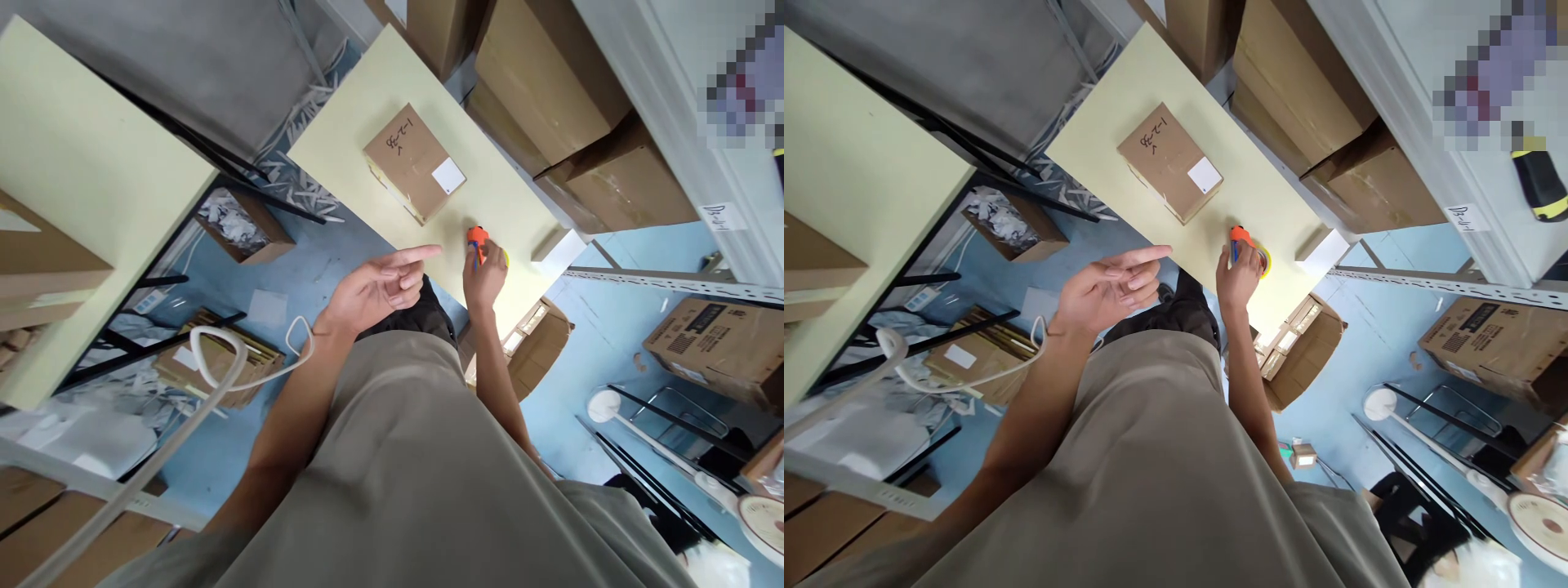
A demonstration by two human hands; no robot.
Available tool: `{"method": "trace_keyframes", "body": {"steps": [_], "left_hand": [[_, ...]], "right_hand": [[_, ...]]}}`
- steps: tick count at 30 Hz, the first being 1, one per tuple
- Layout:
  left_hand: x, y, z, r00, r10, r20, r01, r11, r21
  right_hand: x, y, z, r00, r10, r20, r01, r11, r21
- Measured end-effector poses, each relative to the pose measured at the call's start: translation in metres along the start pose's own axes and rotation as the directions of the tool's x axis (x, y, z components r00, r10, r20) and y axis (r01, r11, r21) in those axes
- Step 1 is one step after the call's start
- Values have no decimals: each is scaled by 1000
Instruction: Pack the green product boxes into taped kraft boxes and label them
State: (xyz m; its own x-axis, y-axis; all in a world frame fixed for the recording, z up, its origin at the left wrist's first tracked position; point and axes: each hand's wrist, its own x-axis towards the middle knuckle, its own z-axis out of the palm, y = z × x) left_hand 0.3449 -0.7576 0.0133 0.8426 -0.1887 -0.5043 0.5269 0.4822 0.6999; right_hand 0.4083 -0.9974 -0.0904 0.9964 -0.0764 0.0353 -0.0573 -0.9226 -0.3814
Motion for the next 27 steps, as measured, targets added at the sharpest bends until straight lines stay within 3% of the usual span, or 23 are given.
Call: {"method": "trace_keyframes", "body": {"steps": [3, 5, 7, 11, 18, 24, 27], "left_hand": [[1, 1, 0, 1000, -8, 4, 7, 1000, 18], [0, 1, -1, 1000, -9, 10, 9, 1000, 27], [0, 2, 0, 999, -19, 30, 18, 999, 34], [-2, 4, 1, 996, -49, 77, 47, 998, 35], [-4, 6, 4, 997, -26, 72, 21, 997, 71], [-11, 16, 14, 987, -23, 160, 6, 994, 111], [-12, 12, 13, 992, 2, 126, -18, 992, 125]], "right_hand": [[-11, -40, -63, 939, -329, -103, 345, 884, 314], [-18, -62, -96, 878, -461, -130, 476, 816, 327], [-21, -75, -114, 833, -541, -117, 551, 791, 266], [-20, -78, -117, 801, -589, -102, 598, 787, 149], [-18, -77, -115, 796, -594, -112, 604, 792, 91], [-18, -77, -110, 799, -593, -96, 600, 797, 71], [-18, -76, -106, 810, -584, -54, 586, 806, 84]]}}
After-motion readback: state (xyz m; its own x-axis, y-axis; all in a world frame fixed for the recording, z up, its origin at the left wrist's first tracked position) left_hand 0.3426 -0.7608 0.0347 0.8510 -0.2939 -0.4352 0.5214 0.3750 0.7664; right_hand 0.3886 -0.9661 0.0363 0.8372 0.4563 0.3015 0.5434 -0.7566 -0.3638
